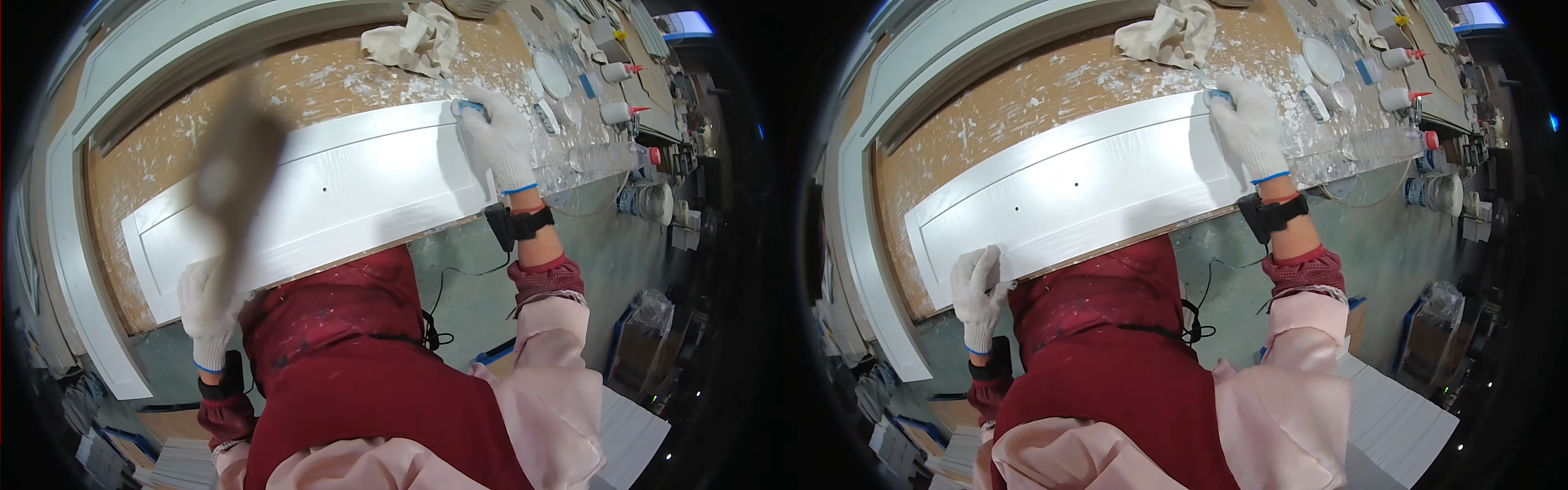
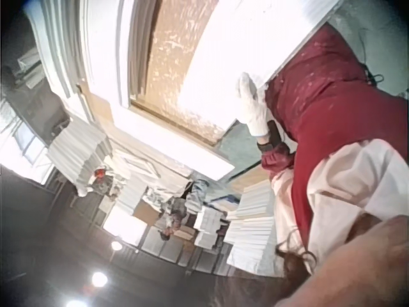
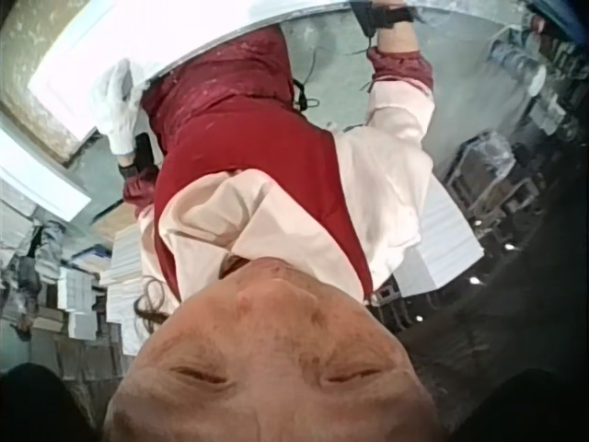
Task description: Applying a blue sealant or wax to the joints and edges of a white wooden panel and wiping away excess with a cloth.
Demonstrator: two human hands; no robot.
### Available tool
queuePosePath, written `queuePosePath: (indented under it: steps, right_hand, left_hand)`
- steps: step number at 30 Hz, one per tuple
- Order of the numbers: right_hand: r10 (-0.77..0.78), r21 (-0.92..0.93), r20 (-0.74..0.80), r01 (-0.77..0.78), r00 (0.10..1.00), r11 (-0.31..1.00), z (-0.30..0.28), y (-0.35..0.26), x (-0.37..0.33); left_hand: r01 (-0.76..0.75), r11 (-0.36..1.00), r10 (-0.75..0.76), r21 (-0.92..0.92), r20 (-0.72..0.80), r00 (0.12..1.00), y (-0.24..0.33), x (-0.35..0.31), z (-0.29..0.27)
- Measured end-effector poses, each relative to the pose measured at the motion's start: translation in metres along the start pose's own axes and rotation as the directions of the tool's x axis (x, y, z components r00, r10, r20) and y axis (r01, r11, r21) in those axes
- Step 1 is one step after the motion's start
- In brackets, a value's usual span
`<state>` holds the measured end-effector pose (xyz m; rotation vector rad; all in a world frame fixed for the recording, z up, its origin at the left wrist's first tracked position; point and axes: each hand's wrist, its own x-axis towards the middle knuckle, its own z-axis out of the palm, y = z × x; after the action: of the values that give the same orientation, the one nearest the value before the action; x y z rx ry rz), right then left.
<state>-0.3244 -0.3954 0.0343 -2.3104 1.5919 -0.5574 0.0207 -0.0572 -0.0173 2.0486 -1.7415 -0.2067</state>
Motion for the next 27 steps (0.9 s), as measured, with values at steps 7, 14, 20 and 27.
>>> queuePosePath:
  steps: [7, 14, 20, 27]
  right_hand:
    - [0.065, 0.104, 0.181, -0.085, 0.981, 0.991, -0.018, 0.018, -0.010]
    - [0.286, 0.383, 0.091, -0.299, 0.954, 0.874, -0.014, 0.050, -0.027]
    - [-0.063, -0.380, -0.045, 0.041, 0.997, 0.924, -0.021, 0.038, 0.004]
    - [-0.471, -0.226, -0.013, 0.456, 0.882, 0.861, 0.021, -0.004, 0.079]
  left_hand:
    - [0.021, 1.000, -0.021, -0.018, -0.009, 1.000, 0.000, 0.000, -0.005]
    - [0.060, 0.986, -0.071, 0.158, 0.060, 0.996, -0.011, -0.005, -0.029]
    - [0.281, 0.948, -0.302, 0.147, 0.147, 0.942, -0.002, 0.005, -0.056]
    - [0.177, 0.968, -0.229, 0.180, 0.334, 0.914, 0.045, 0.090, -0.064]
